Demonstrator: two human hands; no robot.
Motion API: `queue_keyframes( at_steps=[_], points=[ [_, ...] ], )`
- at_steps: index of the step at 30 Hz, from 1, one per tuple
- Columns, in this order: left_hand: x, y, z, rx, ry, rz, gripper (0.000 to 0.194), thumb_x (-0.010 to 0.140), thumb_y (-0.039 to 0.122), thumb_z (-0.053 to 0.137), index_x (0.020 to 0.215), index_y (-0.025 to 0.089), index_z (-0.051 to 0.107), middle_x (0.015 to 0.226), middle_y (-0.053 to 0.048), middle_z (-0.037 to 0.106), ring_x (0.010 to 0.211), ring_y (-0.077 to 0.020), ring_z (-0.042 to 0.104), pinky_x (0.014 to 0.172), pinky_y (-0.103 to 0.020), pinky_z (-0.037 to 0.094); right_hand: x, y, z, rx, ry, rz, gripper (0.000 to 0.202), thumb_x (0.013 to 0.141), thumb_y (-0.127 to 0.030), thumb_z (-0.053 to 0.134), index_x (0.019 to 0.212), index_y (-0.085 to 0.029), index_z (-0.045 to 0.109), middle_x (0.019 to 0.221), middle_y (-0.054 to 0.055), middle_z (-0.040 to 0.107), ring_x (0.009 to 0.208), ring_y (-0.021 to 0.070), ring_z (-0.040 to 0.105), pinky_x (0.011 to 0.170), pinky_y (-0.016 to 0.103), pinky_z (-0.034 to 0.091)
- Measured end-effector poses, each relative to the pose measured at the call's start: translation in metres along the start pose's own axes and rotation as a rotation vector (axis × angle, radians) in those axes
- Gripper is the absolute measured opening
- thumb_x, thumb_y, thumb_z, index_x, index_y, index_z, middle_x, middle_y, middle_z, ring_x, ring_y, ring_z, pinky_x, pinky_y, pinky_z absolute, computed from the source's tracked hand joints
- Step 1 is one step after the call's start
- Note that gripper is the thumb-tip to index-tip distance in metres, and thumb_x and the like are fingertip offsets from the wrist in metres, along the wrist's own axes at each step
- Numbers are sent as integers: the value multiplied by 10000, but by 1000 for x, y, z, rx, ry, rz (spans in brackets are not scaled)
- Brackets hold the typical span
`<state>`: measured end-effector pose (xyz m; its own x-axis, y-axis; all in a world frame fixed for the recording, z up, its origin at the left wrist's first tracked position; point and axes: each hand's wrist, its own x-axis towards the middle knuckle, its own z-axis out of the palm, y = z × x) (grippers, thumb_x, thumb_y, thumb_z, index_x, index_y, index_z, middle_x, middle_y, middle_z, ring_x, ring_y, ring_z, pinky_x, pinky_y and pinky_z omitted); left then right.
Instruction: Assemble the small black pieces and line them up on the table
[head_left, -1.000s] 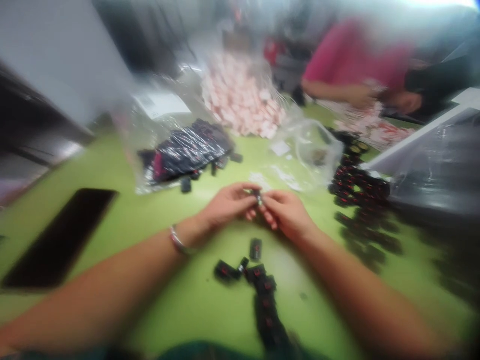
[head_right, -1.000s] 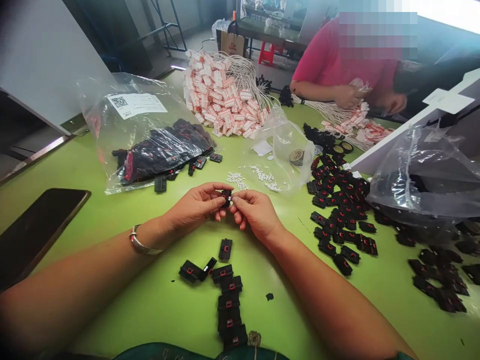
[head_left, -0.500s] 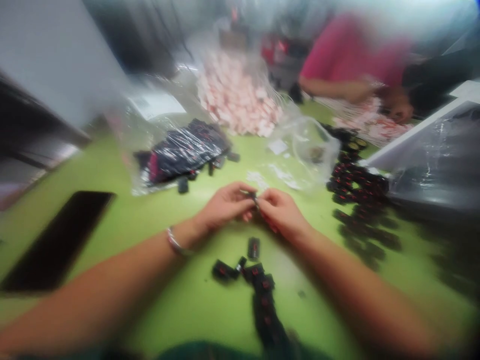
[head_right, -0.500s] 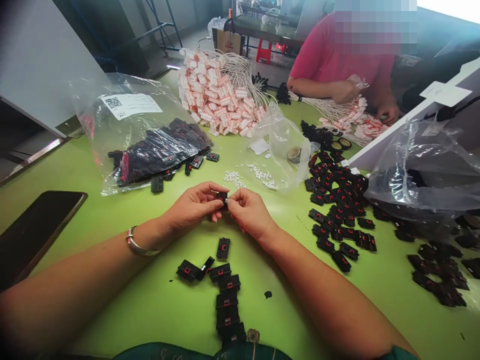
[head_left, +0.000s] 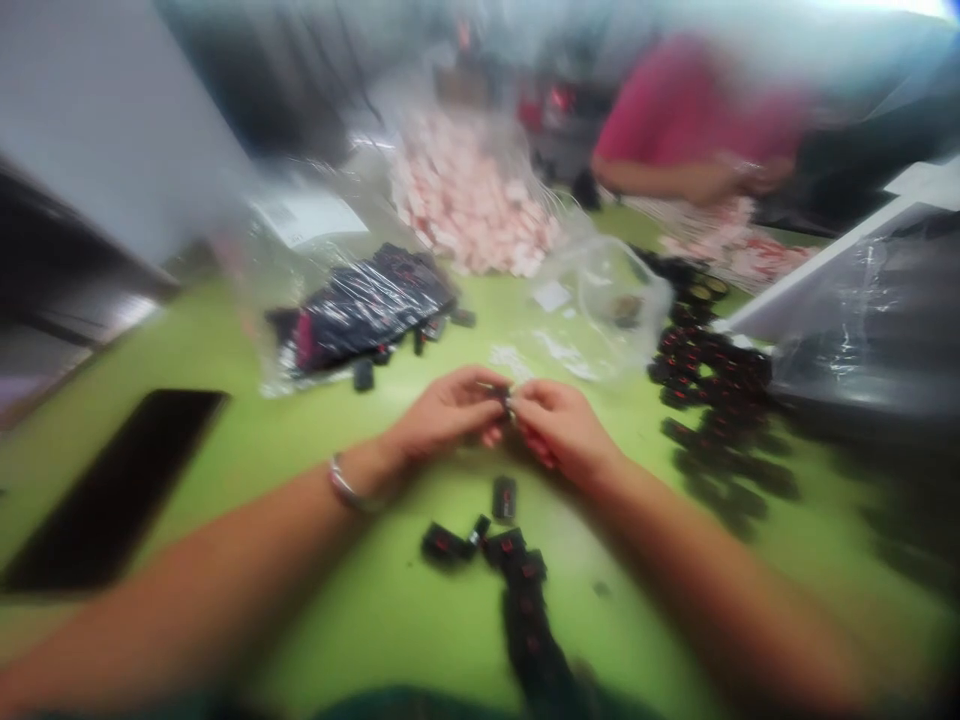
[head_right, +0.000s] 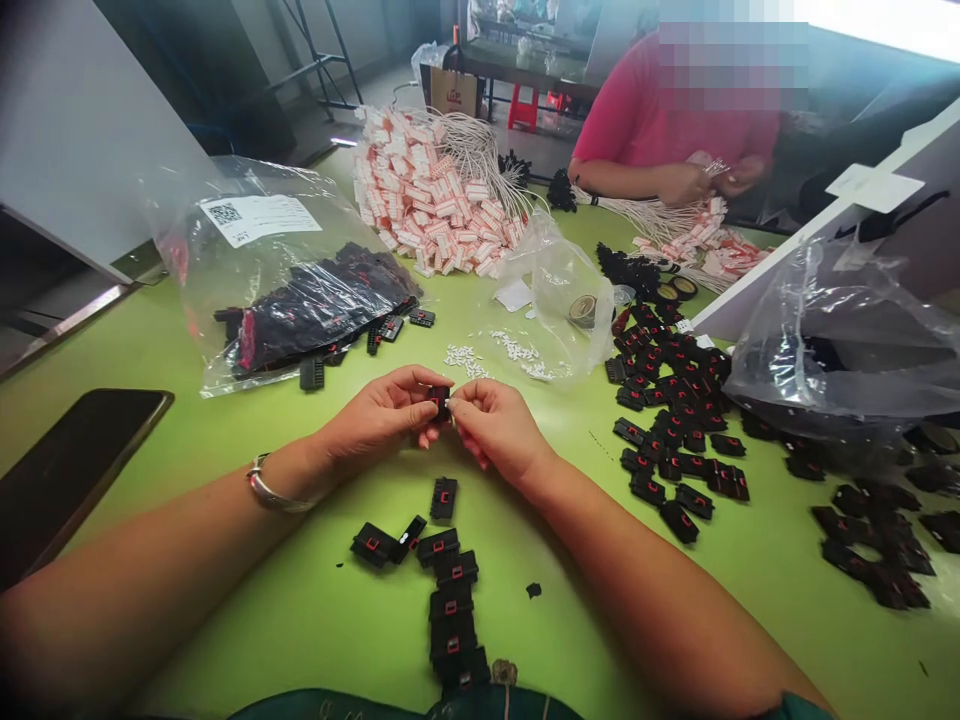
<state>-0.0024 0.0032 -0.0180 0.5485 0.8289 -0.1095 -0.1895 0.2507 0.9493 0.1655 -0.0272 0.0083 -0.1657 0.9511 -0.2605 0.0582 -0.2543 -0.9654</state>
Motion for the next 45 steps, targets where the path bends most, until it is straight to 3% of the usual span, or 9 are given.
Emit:
queue_keyframes(
  at_steps=[5, 13, 19, 21, 24, 28, 32, 40, 45],
  points=[
    [1, -2, -3, -6, -45, 29, 344, 764, 292, 716, 1044, 155, 571, 729, -22, 665, 571, -103, 608, 532, -215, 484, -1, -1, 0, 119, -10, 36, 234, 759, -356, 626, 689, -199, 467, 439, -96, 487, 269, 39, 338, 250, 152, 243],
    [0, -5, -5, 122, -79, 40, 321, 781, 300, 695, 1039, 146, 582, 715, -19, 653, 559, -105, 607, 542, -227, 491, -1, 0, 1, -66, -20, 8, 161, 779, -296, 531, 682, -223, 425, 381, -113, 429, 259, 65, 340, 273, 172, 229],
    [1, -4, 0, 109, -12, 26, 334, 752, 311, 724, 1014, 141, 605, 657, -6, 643, 536, -100, 591, 539, -223, 489, 7, 8, 5, -464, 217, -292, 181, 715, -196, 523, 572, -210, 414, 481, -58, 454, 451, 78, 407, 433, 207, 322],
    [2, -3, 1, 61, 8, 10, 355, 740, 315, 734, 1020, 144, 600, 636, 0, 639, 538, -100, 592, 538, -217, 484, 6, 6, 6, -419, 203, -263, 184, 749, -232, 519, 593, -211, 424, 478, -58, 451, 434, 80, 400, 415, 208, 315],
    [3, -3, 0, -30, 8, -2, 381, 732, 316, 742, 1037, 153, 582, 672, -4, 656, 554, -96, 598, 532, -206, 475, 2, 1, 6, -151, 91, -64, 184, 799, -326, 520, 669, -210, 461, 446, -79, 450, 329, 69, 366, 313, 191, 273],
    [3, -3, 0, -74, -7, 7, 366, 738, 282, 739, 1037, 154, 570, 692, -7, 669, 559, -95, 606, 538, -209, 482, 0, -3, 3, 74, 43, 24, 215, 757, -355, 601, 690, -194, 475, 435, -93, 474, 271, 47, 335, 249, 162, 239],
    [4, -5, 0, -16, -18, 44, 341, 762, 274, 718, 1041, 154, 563, 686, -11, 666, 566, -104, 608, 525, -209, 482, 2, -1, 2, 68, 37, 12, 169, 739, -304, 592, 693, -192, 474, 405, -101, 482, 249, 48, 348, 240, 151, 242],
    [1, -9, 2, 93, 17, 122, 277, 749, 244, 726, 976, 144, 603, 732, -2, 652, 550, -88, 593, 525, -216, 500, 3, 5, 6, -163, 122, -66, 92, 737, -229, 522, 682, -204, 452, 388, -112, 438, 273, 57, 374, 257, 147, 255],
    [2, -5, 2, -6, 38, 79, 333, 724, 238, 749, 1007, 148, 600, 727, -7, 670, 554, -102, 609, 529, -226, 510, 1, 1, 7, -111, 104, -104, 121, 778, -271, 545, 713, -194, 478, 407, -109, 454, 277, 46, 371, 268, 138, 256]
  ],
)
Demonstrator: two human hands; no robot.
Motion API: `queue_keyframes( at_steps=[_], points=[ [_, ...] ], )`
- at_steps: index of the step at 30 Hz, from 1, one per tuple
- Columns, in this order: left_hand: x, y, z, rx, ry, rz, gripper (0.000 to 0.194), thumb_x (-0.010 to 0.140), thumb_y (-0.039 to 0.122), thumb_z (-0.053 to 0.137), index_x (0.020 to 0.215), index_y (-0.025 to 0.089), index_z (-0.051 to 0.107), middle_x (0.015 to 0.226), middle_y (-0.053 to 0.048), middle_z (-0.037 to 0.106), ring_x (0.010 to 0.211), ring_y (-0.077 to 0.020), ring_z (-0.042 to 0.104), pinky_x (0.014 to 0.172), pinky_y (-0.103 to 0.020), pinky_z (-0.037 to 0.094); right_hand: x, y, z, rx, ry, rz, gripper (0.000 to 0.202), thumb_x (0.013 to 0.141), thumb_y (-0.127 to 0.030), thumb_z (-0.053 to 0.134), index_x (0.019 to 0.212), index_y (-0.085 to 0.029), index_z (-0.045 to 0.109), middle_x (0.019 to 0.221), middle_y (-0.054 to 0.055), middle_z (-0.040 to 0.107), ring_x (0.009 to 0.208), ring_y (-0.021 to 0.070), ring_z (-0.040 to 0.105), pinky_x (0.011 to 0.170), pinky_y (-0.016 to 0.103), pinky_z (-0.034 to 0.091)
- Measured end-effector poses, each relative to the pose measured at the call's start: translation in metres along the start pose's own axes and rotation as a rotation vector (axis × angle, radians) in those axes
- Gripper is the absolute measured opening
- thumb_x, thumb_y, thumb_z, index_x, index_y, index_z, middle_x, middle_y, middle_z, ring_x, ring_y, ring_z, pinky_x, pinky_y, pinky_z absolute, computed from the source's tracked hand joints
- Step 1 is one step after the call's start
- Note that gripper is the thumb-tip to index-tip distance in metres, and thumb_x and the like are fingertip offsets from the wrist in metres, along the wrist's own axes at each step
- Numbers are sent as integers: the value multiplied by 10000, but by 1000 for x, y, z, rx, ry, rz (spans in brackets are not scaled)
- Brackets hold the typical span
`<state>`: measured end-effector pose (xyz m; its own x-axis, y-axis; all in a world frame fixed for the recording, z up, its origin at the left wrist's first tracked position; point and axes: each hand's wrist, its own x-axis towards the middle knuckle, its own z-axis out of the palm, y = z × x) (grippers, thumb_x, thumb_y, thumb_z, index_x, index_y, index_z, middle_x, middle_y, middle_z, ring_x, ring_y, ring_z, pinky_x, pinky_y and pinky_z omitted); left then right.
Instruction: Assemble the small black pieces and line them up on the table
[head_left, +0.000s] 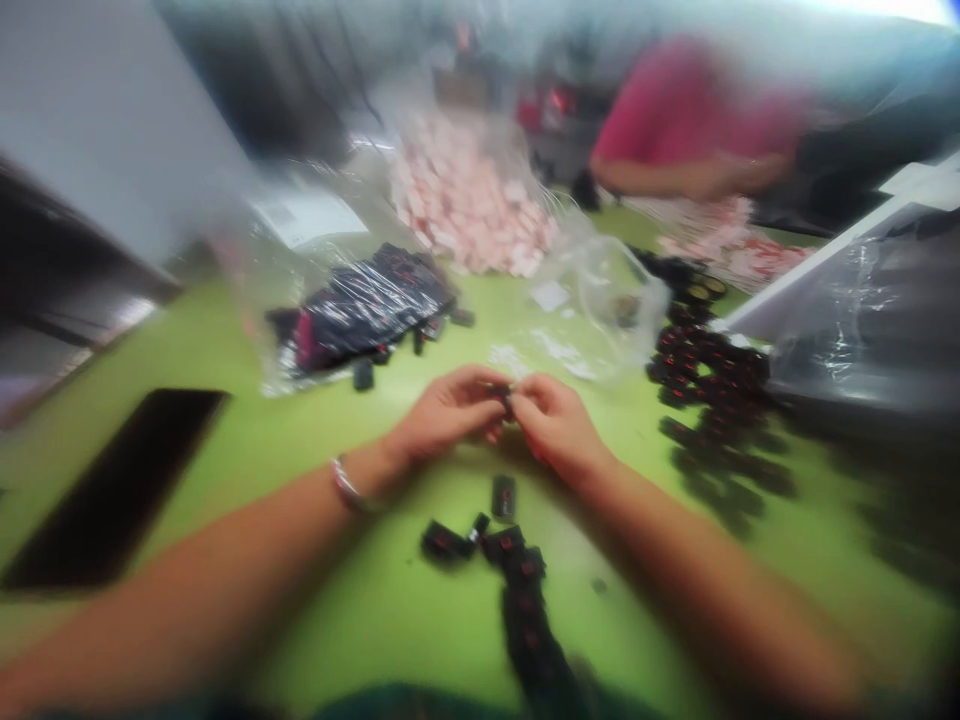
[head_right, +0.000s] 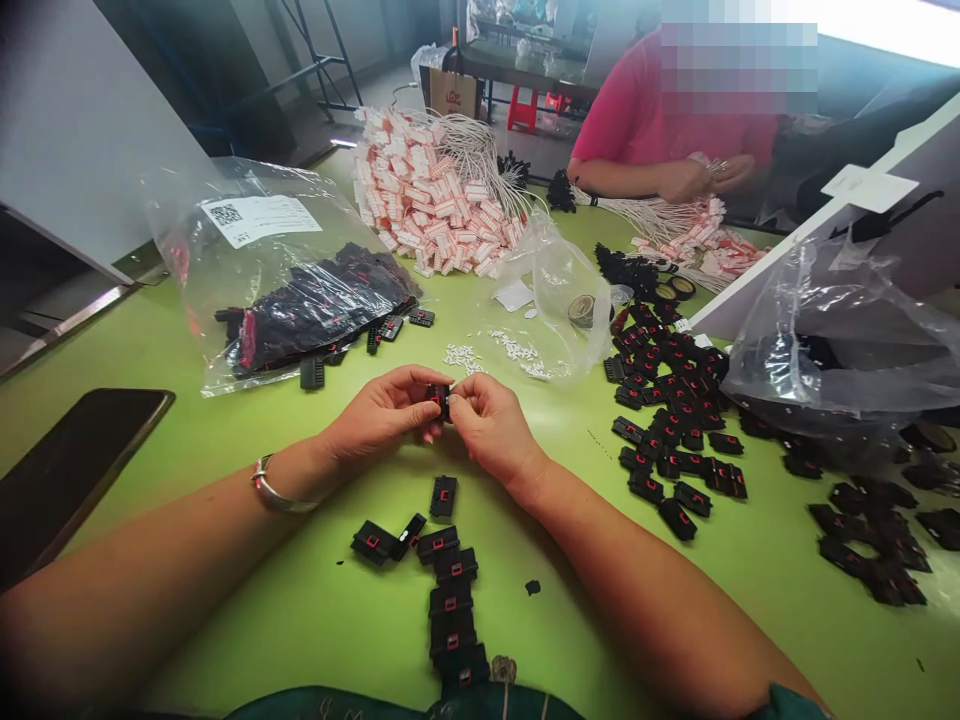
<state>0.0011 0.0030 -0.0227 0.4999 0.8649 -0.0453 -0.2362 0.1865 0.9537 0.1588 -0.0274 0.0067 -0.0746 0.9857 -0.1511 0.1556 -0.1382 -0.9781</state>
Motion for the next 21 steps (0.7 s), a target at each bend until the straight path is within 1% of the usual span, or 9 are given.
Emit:
queue_keyframes(
  at_steps=[2, 4, 8, 11, 15, 18, 21],
  points=[
    [1, 1, -1, -60, -15, -22, 352, 723, 241, 751, 1022, 151, 590, 721, -7, 672, 557, -105, 613, 526, -223, 504, -1, -1, -1, 92, -46, 34, 168, 801, -333, 551, 733, -195, 486, 381, -114, 439, 257, 48, 347, 258, 140, 238],
    [2, 2, -2, -90, -27, -39, 353, 725, 244, 752, 1022, 152, 586, 724, -9, 674, 558, -101, 613, 522, -214, 495, -1, -1, -2, 165, -69, 59, 208, 798, -369, 570, 729, -193, 486, 380, -112, 445, 254, 48, 343, 254, 140, 238],
    [1, 1, -3, -72, -31, -44, 355, 725, 252, 752, 1022, 155, 584, 696, -2, 663, 554, -99, 607, 515, -205, 484, 0, 2, -4, 187, -86, 81, 206, 781, -361, 592, 733, -196, 479, 362, -112, 457, 249, 52, 351, 250, 136, 237],
    [1, 0, -4, -24, -36, -29, 341, 729, 258, 747, 1013, 154, 590, 696, -3, 660, 559, -104, 609, 516, -211, 488, 1, 2, -5, 131, -79, 61, 163, 774, -303, 570, 711, -200, 461, 339, -118, 438, 244, 50, 342, 251, 129, 222],
    [1, -4, -5, 49, -27, 6, 332, 717, 266, 755, 992, 151, 610, 740, -13, 664, 574, -109, 617, 536, -228, 507, 0, 0, -3, 4, -43, 27, 131, 746, -228, 537, 668, -207, 434, 361, -121, 429, 250, 49, 352, 253, 139, 228],
    [1, -5, -4, 75, -8, 9, 339, 712, 276, 756, 994, 150, 617, 750, -14, 663, 574, -104, 612, 545, -230, 513, 1, 1, -1, -75, -12, 13, 130, 751, -229, 533, 670, -209, 434, 393, -117, 432, 267, 53, 364, 265, 153, 243],
    [3, -2, -5, 110, 3, -17, 372, 733, 298, 732, 1050, 149, 609, 723, -10, 656, 556, -99, 597, 532, -225, 502, 4, -1, -6, -131, -33, 21, 112, 800, -278, 512, 726, -200, 482, 421, -106, 437, 296, 60, 368, 302, 172, 262]
  ],
)
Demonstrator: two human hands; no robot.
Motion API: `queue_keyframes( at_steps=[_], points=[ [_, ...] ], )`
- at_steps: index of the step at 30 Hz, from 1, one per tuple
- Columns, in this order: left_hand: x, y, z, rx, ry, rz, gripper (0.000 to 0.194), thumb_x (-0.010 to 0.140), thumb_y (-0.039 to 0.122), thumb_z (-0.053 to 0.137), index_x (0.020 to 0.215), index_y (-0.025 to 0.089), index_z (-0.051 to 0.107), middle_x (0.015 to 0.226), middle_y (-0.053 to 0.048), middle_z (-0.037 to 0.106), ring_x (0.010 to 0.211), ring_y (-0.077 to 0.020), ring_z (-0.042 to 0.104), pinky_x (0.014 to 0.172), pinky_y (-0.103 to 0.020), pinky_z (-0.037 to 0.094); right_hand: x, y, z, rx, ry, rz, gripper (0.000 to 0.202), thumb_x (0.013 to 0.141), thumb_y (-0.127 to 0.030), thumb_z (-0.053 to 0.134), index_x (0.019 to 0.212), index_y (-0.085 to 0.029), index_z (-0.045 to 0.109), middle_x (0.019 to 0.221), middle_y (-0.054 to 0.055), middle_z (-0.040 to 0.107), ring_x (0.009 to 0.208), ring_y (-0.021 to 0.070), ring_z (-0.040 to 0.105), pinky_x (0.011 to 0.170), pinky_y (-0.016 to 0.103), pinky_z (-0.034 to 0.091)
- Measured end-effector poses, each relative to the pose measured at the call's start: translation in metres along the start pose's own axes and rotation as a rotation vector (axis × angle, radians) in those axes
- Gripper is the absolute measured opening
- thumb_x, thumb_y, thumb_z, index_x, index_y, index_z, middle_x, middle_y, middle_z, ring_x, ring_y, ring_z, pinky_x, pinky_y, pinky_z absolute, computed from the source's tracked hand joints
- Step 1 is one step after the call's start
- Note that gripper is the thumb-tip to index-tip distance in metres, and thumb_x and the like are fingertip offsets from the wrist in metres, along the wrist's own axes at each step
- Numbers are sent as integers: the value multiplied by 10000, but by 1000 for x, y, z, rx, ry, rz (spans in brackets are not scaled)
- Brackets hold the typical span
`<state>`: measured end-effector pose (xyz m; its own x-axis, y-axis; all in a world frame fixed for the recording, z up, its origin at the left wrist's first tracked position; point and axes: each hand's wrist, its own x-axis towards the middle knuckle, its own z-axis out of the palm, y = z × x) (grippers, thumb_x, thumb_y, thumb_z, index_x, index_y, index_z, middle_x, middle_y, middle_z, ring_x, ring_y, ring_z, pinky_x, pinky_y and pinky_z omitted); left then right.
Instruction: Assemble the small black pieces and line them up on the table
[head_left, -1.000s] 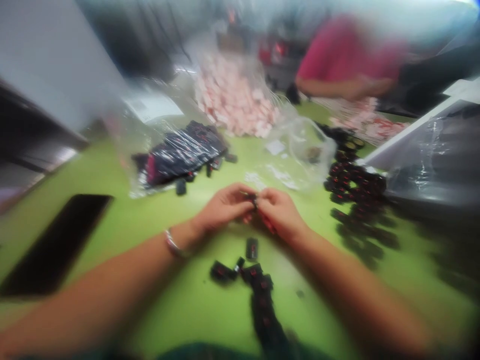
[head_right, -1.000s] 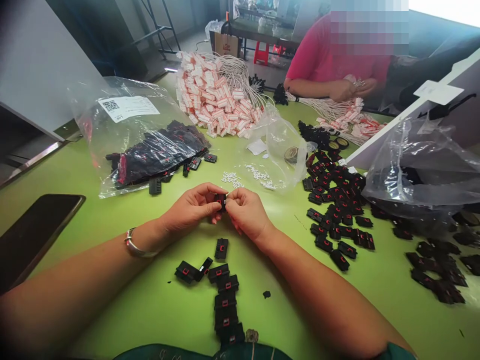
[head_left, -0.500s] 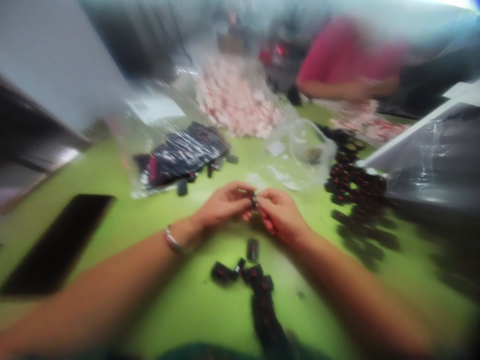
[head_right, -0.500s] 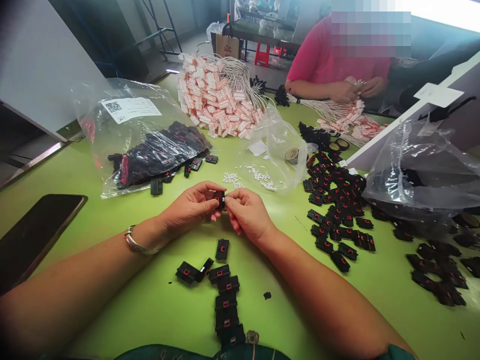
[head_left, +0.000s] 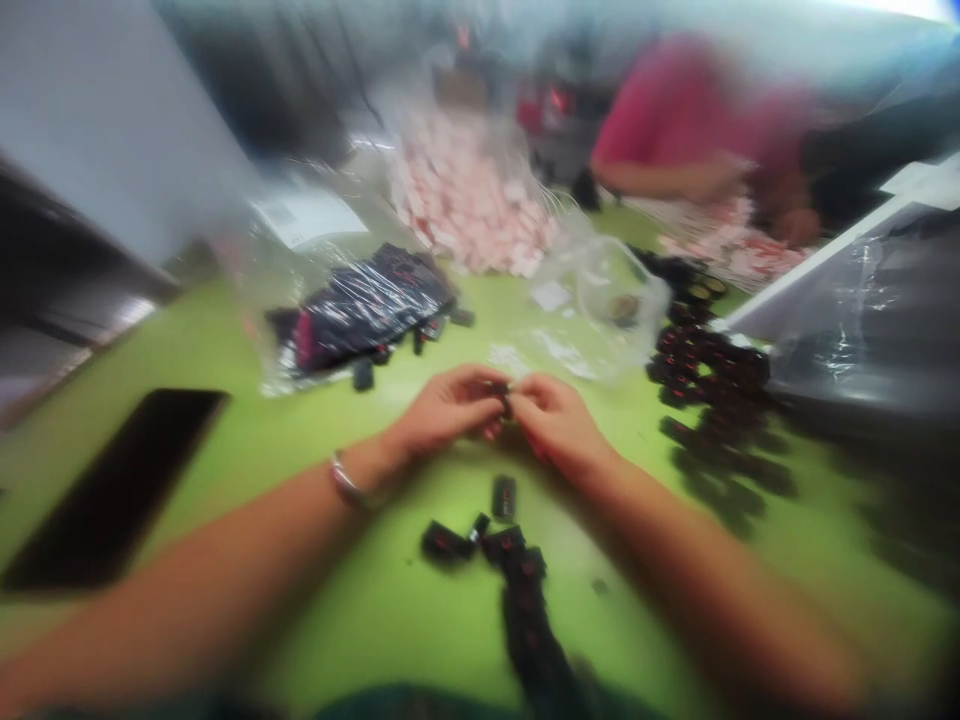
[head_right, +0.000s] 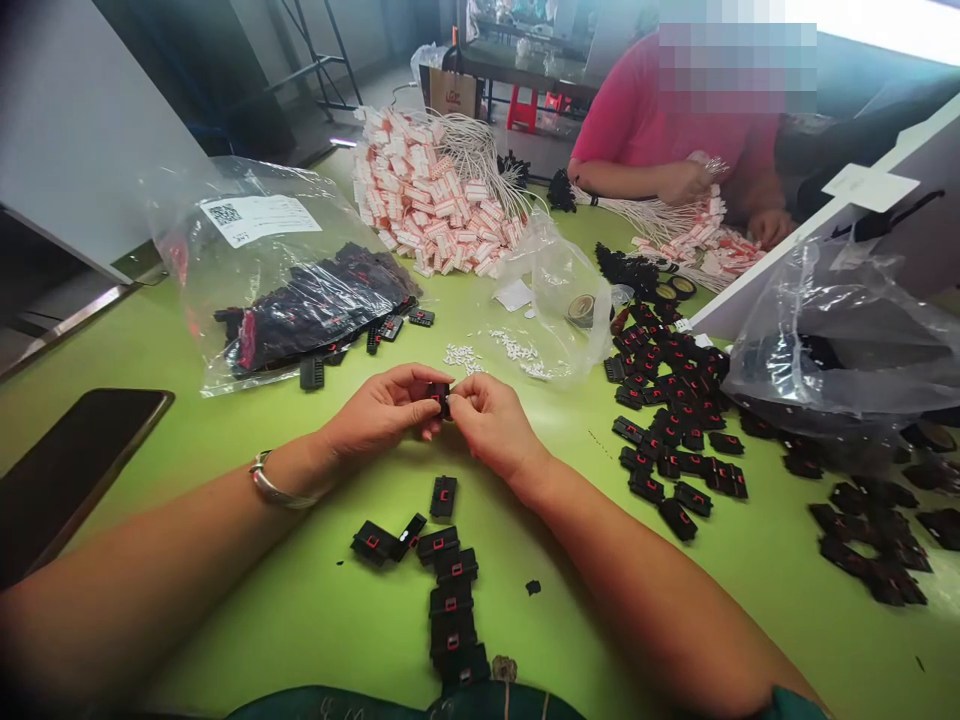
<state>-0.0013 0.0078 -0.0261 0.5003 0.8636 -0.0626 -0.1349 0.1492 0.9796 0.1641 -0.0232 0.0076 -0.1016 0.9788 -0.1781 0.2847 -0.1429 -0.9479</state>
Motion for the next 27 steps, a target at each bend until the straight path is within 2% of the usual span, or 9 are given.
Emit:
queue_keyframes(
  at_steps=[2, 5, 7, 11, 13, 15, 19, 24, 27],
  points=[
    [1, 4, -4, 106, -7, 17, 385, 754, 307, 704, 1093, 148, 614, 775, -29, 674, 595, -104, 604, 569, -234, 510, 0, -4, -6, -85, 66, -67, 124, 811, -287, 512, 739, -186, 518, 472, -82, 469, 366, 68, 410, 366, 187, 316],
    [2, 11, -16, 390, -81, 105, 337, 756, 299, 681, 1056, 145, 669, 930, -70, 699, 765, -147, 637, 715, -271, 525, -12, -19, -9, -290, 221, -317, 116, 811, -254, 536, 736, -170, 567, 640, -19, 569, 576, 95, 514, 540, 214, 415],
    [1, 18, -25, 561, -217, 133, 300, 739, 300, 684, 999, 154, 710, 941, -71, 704, 841, -179, 643, 771, -285, 518, -30, -32, -2, -389, 53, -443, 118, 846, -233, 512, 801, -178, 607, 728, 7, 621, 676, 119, 557, 618, 236, 446],
    [-3, 30, -34, 646, -546, 73, 361, 714, 273, 708, 1070, 216, 719, 933, -70, 714, 793, -181, 660, 722, -260, 528, -81, -41, 32, -760, -501, -672, 199, 846, -345, 560, 770, -178, 637, 819, 69, 647, 808, 194, 580, 784, 350, 489],
    [-5, 33, -36, 588, -725, -39, 382, 718, 269, 711, 1099, 238, 711, 930, -79, 720, 761, -184, 665, 666, -247, 535, -102, -30, 52, -900, -482, -760, 248, 842, -373, 551, 908, -158, 656, 969, 125, 652, 1006, 271, 554, 963, 462, 415],
    [-7, 33, -35, 468, -833, -183, 349, 754, 286, 685, 1099, 243, 712, 899, -87, 727, 726, -187, 669, 627, -248, 540, -113, -14, 69, -1013, -373, -806, 372, 857, -317, 521, 1160, -115, 596, 1253, 182, 561, 1247, 348, 409, 1086, 564, 247],
    [-8, 29, -30, 206, -733, -380, 421, 778, 306, 672, 1194, 246, 656, 809, -87, 726, 650, -176, 665, 577, -250, 536, -112, 10, 81, -1048, -292, -739, 564, 890, -454, 454, 1344, -119, 465, 1406, 214, 428, 1350, 390, 279, 1104, 619, 129],
    [-4, 24, -25, 180, -481, -261, 501, 773, 336, 689, 1244, 186, 606, 1008, -141, 708, 834, -195, 676, 782, -344, 542, -98, 10, 70, -1101, -171, -607, 546, 901, -446, 450, 1353, -140, 460, 1431, 236, 391, 1373, 405, 233, 1073, 645, 163],
    [-2, 23, -22, 207, -366, -213, 495, 754, 346, 708, 1194, 132, 629, 1005, -158, 701, 801, -182, 672, 817, -371, 535, -97, 14, 53, -1155, -119, -559, 510, 928, -393, 408, 1367, -138, 448, 1431, 235, 401, 1334, 376, 325, 1054, 626, 230]
  ],
)
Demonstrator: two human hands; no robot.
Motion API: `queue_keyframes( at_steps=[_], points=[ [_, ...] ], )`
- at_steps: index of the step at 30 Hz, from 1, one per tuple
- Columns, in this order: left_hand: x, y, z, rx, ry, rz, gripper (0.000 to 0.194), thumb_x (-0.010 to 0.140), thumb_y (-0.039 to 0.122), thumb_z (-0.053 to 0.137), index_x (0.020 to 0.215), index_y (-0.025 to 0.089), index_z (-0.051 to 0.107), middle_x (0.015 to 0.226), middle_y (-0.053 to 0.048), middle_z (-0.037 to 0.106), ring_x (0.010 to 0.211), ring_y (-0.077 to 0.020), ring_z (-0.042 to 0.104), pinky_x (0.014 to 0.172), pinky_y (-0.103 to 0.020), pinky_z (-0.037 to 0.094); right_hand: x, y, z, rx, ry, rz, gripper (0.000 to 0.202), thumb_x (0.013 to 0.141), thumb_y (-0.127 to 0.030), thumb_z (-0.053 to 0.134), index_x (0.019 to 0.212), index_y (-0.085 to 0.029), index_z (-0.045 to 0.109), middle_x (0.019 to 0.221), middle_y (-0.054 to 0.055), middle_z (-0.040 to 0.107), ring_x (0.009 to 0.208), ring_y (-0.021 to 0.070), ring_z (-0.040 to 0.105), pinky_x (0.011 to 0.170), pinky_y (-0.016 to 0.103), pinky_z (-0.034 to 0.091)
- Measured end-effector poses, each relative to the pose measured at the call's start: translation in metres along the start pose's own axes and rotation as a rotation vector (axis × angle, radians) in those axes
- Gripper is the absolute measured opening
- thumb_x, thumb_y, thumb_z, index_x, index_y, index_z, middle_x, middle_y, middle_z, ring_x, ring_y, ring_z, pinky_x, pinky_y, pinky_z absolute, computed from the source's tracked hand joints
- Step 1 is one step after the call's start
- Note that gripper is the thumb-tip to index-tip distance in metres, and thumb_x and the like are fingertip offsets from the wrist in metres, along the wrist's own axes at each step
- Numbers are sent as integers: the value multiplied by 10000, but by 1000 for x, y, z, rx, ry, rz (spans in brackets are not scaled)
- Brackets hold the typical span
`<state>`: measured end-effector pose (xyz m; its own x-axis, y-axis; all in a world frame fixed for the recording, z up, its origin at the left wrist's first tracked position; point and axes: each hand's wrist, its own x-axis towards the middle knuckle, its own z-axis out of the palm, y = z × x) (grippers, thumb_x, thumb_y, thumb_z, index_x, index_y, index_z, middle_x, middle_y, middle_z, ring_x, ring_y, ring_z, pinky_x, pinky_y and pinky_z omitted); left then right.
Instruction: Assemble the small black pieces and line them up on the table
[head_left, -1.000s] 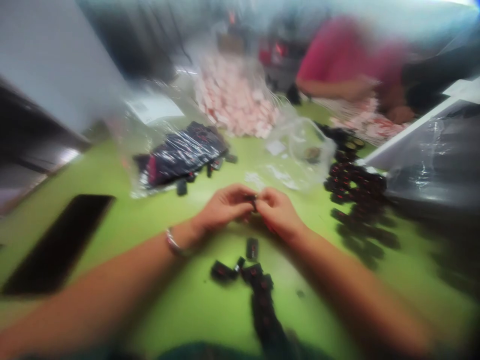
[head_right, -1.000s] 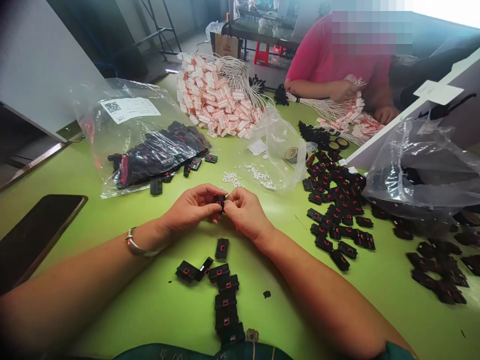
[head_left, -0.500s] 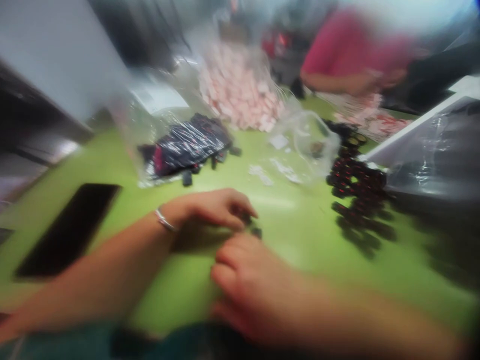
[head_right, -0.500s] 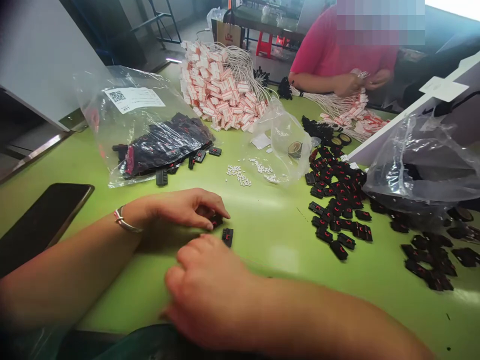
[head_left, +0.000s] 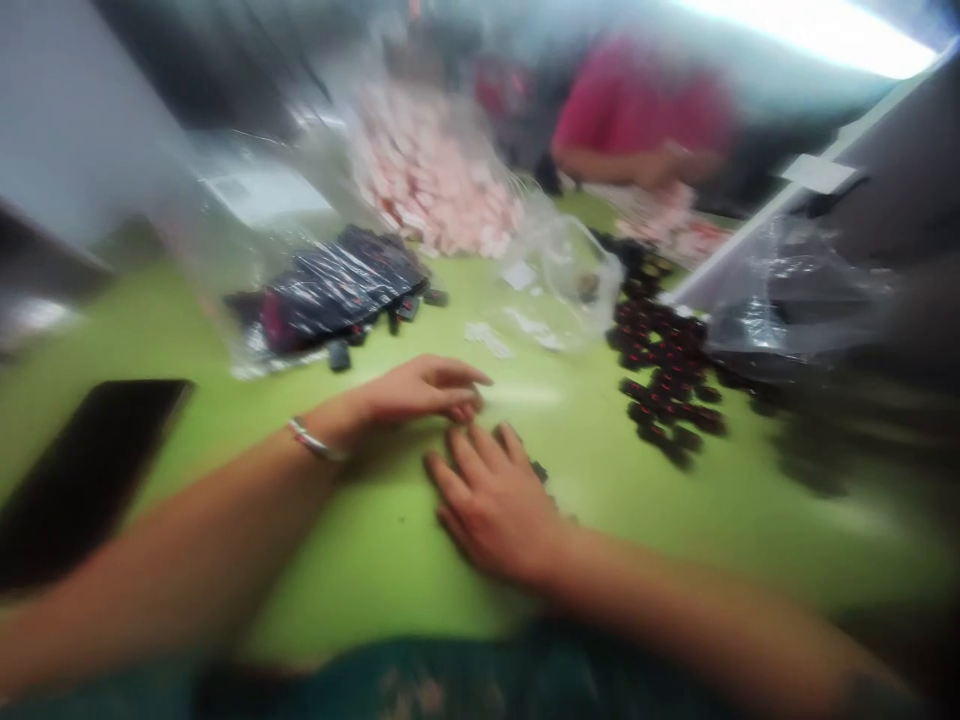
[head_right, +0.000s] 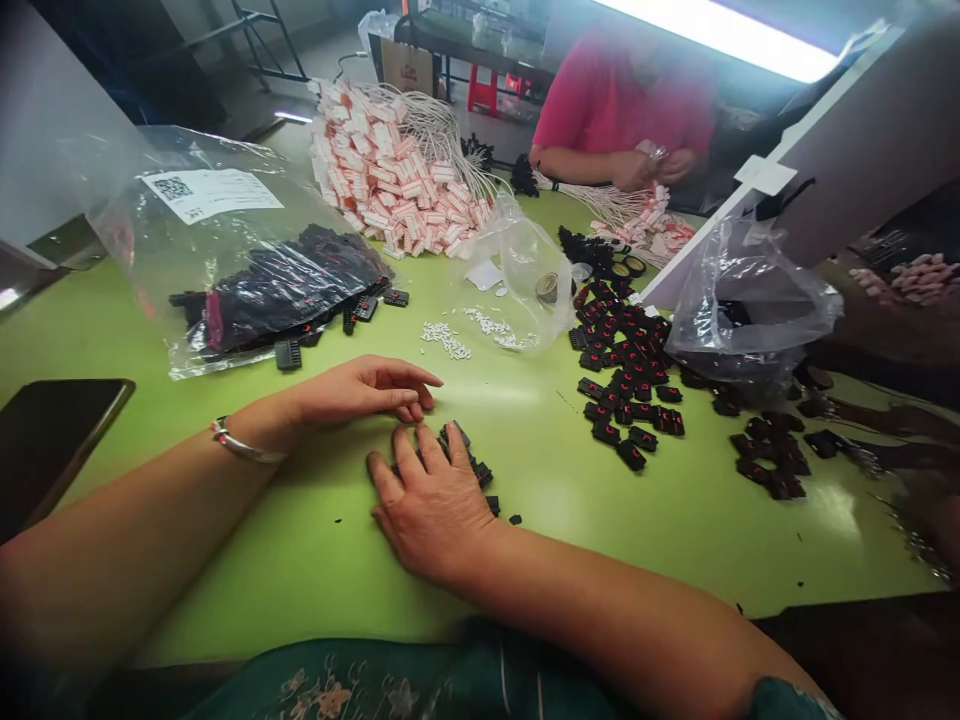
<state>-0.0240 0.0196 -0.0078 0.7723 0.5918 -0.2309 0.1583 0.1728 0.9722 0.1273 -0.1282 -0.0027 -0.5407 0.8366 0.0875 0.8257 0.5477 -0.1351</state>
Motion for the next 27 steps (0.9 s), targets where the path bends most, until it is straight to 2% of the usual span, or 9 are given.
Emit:
queue_keyframes(
  at_steps=[3, 7, 10, 12, 14, 17, 22, 24, 27],
  points=[
    [2, 0, 3, 8, 55, 1, 470, 742, 354, 717, 1145, 122, 648, 958, -148, 707, 760, -177, 668, 776, -365, 545, -15, 32, -1, -66, 21, 25, 471, 930, -353, 406, 1340, -138, 494, 1382, 232, 467, 1262, 352, 428, 1040, 601, 280],
    [4, -1, 5, 27, 71, 2, 452, 756, 364, 701, 1131, 117, 648, 942, -143, 712, 751, -179, 671, 760, -365, 551, -38, 105, -9, -169, 74, 32, 392, 909, -299, 470, 1241, -135, 597, 1287, 213, 560, 1194, 297, 509, 1043, 530, 336],
    [5, -3, 4, 48, 130, 23, 388, 762, 367, 692, 1051, 109, 678, 888, -131, 715, 682, -155, 652, 681, -317, 554, -55, 158, -22, -226, 102, 44, 351, 901, -280, 487, 1191, -143, 630, 1298, 197, 553, 1213, 290, 506, 1045, 524, 353],
    [5, -4, 4, 55, 194, 35, 336, 760, 370, 690, 970, 107, 694, 838, -116, 709, 623, -134, 623, 594, -270, 537, -64, 173, -31, -229, 141, 48, 358, 898, -288, 493, 1208, -156, 616, 1337, 188, 523, 1235, 293, 493, 1050, 540, 350],
    [6, -6, 2, 72, 269, 51, 310, 765, 371, 677, 930, 109, 694, 796, -102, 697, 570, -117, 586, 516, -237, 499, -71, 165, -35, -185, 196, 21, 373, 879, -311, 530, 1214, -169, 611, 1368, 184, 499, 1261, 306, 468, 1044, 542, 366],
    [7, -10, -3, 199, 438, 107, 284, 801, 357, 618, 944, 123, 691, 757, -81, 681, 558, -121, 566, 512, -243, 479, -77, 115, -33, -31, 219, -126, 370, 858, -317, 564, 1208, -205, 607, 1361, 148, 522, 1271, 283, 464, 1047, 513, 386],
    [10, -10, -14, 828, 724, 387, 259, 864, 210, 474, 1020, 142, 670, 1067, -118, 669, 1029, -219, 585, 972, -382, 426, -75, 36, -13, 206, -2, -540, 312, 895, -322, 519, 1176, -236, 623, 1313, 37, 588, 1221, 192, 521, 1091, 391, 385],
    [13, -6, -17, 1038, 707, 387, 304, 883, 194, 429, 1107, 129, 624, 1194, -146, 612, 1139, -242, 520, 1034, -413, 367, -72, 38, -5, 202, -7, -589, 299, 900, -275, 509, 1177, -262, 622, 1299, 21, 601, 1214, 168, 529, 1081, 375, 403],
    [19, 0, -24, 1241, 657, 228, 308, 896, 222, 408, 1100, 85, 594, 1176, -192, 590, 1134, -271, 502, 1020, -420, 369, -69, 75, 2, 111, 112, -503, 346, 887, -202, 508, 1216, -232, 610, 1262, 70, 627, 1184, 197, 564, 1031, 422, 455]
  ],
)
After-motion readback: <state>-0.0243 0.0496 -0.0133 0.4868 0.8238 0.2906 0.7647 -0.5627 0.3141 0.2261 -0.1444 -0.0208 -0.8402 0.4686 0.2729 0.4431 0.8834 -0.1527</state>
